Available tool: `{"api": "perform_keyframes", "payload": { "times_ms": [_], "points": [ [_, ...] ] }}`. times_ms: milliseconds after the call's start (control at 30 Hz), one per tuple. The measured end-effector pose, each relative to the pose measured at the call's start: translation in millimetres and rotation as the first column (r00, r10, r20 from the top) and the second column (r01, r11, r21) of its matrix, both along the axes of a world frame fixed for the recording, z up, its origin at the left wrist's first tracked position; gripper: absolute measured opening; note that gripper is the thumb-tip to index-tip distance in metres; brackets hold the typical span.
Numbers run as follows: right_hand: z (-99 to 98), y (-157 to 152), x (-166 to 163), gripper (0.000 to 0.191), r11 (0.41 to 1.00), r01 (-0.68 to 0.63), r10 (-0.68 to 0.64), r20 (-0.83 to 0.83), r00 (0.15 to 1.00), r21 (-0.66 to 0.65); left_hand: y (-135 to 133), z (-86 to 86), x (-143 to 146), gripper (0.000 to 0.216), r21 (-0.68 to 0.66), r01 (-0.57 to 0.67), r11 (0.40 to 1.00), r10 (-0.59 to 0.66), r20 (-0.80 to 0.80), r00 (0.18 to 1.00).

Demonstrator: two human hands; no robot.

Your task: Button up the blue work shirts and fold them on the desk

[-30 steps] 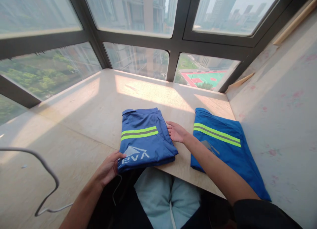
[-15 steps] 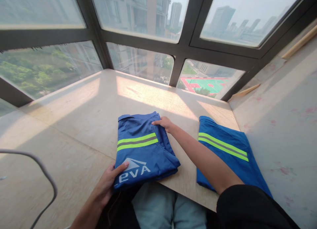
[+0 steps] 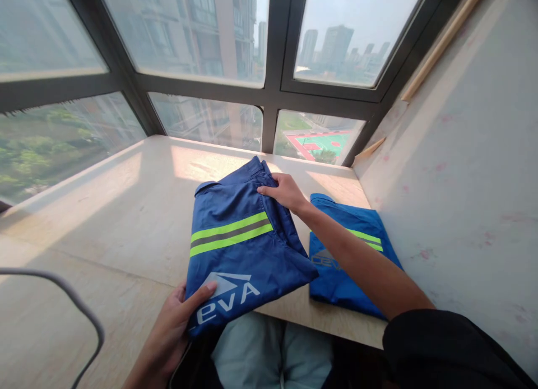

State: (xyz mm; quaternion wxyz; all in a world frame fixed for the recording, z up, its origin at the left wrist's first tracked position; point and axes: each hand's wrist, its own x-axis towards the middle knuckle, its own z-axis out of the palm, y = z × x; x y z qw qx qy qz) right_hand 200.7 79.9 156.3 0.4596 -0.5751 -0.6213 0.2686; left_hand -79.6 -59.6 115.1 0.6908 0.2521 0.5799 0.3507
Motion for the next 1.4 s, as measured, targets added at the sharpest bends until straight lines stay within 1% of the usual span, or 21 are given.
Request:
{"api": "perform_keyframes", "payload": {
  "times_ms": [100, 167, 233, 300, 367, 433, 533, 600, 667, 733, 867, 967, 1067, 1133, 1200, 1233, 1267, 1300, 1333, 1367, 1400],
  "points": [
    [27.5, -28, 38, 0.02, 0.994, 0.089, -0.092, 0.051, 0.994, 0.058, -1, 14.4, 29, 0.046, 0.08, 0.092, 0.993, -0.093, 0.007, 0.996],
    [40.0, -48, 68, 0.021, 0.98, 0.18, -0.188, 0.092, 0.978, 0.087, -1, 20.2, 54, 0.052, 0.122, 0.169, 0.978, -0.173, 0.023, 0.985],
    [47.7, -67, 102, 0.021, 0.959, 0.268, -0.277, 0.097, 0.956, 0.098, 0, 22.1, 83, 0.055, 0.173, 0.246, 0.954, -0.257, 0.043, 0.965],
    [50.6, -85, 138, 0.023, 0.938, 0.336, -0.341, 0.058, 0.938, 0.087, 2, 20.1, 115, 0.056, 0.236, 0.314, 0.92, -0.336, 0.061, 0.94],
    [48.8, -101, 172, 0.024, 0.909, 0.41, -0.412, 0.005, 0.911, 0.067, 4, 15.4, 147, 0.055, 0.285, 0.362, 0.887, -0.399, 0.079, 0.914],
    [42.2, -114, 203, 0.024, 0.866, 0.498, -0.498, -0.027, 0.867, 0.05, 6, 9.1, 177, 0.052, 0.309, 0.397, 0.864, -0.445, 0.102, 0.89],
    [22.8, -128, 237, 0.021, 0.8, 0.599, -0.599, -0.042, 0.8, 0.013, 6, -2.3, 211, 0.05, 0.336, 0.435, 0.835, -0.501, 0.141, 0.854],
    [5.2, -131, 253, 0.019, 0.765, 0.642, -0.644, -0.093, 0.759, -0.052, 6, -10.6, 225, 0.049, 0.347, 0.447, 0.825, -0.521, 0.157, 0.839],
    [-13.9, -132, 263, 0.019, 0.726, 0.672, -0.688, -0.156, 0.709, -0.148, 5, -19.2, 233, 0.048, 0.337, 0.452, 0.826, -0.523, 0.16, 0.837],
    [-32.8, -131, 269, 0.018, 0.693, 0.687, -0.721, -0.178, 0.67, -0.219, 3, -27.9, 236, 0.046, 0.315, 0.453, 0.834, -0.517, 0.158, 0.841],
    [-67.1, -127, 273, 0.011, 0.654, 0.705, -0.75, -0.117, 0.651, -0.274, 0, -46.9, 236, 0.046, 0.263, 0.469, 0.843, -0.519, 0.172, 0.837],
    [-89.8, -127, 273, 0.008, 0.616, 0.723, -0.77, -0.042, 0.637, -0.314, -2, -63.4, 236, 0.048, 0.246, 0.499, 0.831, -0.54, 0.137, 0.83],
    [-106.8, -128, 272, 0.009, 0.574, 0.745, -0.781, 0.047, 0.623, -0.34, -2, -76.8, 233, 0.05, 0.273, 0.533, 0.801, -0.564, 0.042, 0.825],
    [-112.3, -130, 271, 0.02, 0.542, 0.77, -0.793, 0.101, 0.601, -0.336, -2, -79.4, 230, 0.052, 0.28, 0.572, 0.771, -0.585, -0.045, 0.81],
    [-112.5, -131, 269, 0.037, 0.512, 0.813, -0.804, 0.18, 0.567, -0.276, -3, -75.3, 226, 0.059, 0.283, 0.607, 0.743, -0.575, -0.193, 0.795],
    [-111.0, -131, 267, 0.044, 0.508, 0.837, -0.802, 0.244, 0.546, -0.205, -3, -71.2, 225, 0.066, 0.307, 0.613, 0.727, -0.537, -0.302, 0.788],
    [-108.8, -131, 264, 0.049, 0.516, 0.849, -0.791, 0.319, 0.522, -0.109, -4, -66.4, 224, 0.072, 0.353, 0.62, 0.701, -0.47, -0.425, 0.774],
    [-106.3, -129, 261, 0.051, 0.54, 0.842, -0.773, 0.396, 0.496, 0.0, -4, -61.3, 225, 0.076, 0.413, 0.632, 0.656, -0.376, -0.548, 0.747],
    [-103.9, -126, 256, 0.051, 0.579, 0.809, -0.746, 0.469, 0.473, 0.104, -5, -56.7, 227, 0.077, 0.472, 0.657, 0.588, -0.269, -0.653, 0.708],
    [-102.1, -122, 252, 0.051, 0.629, 0.755, -0.711, 0.531, 0.461, 0.186, -5, -52.9, 230, 0.075, 0.518, 0.696, 0.497, -0.169, -0.73, 0.663],
    [-101.3, -117, 247, 0.051, 0.685, 0.69, -0.668, 0.579, 0.467, 0.235, -5, -50.6, 235, 0.072, 0.542, 0.744, 0.391, -0.089, -0.782, 0.616]
  ]
}}
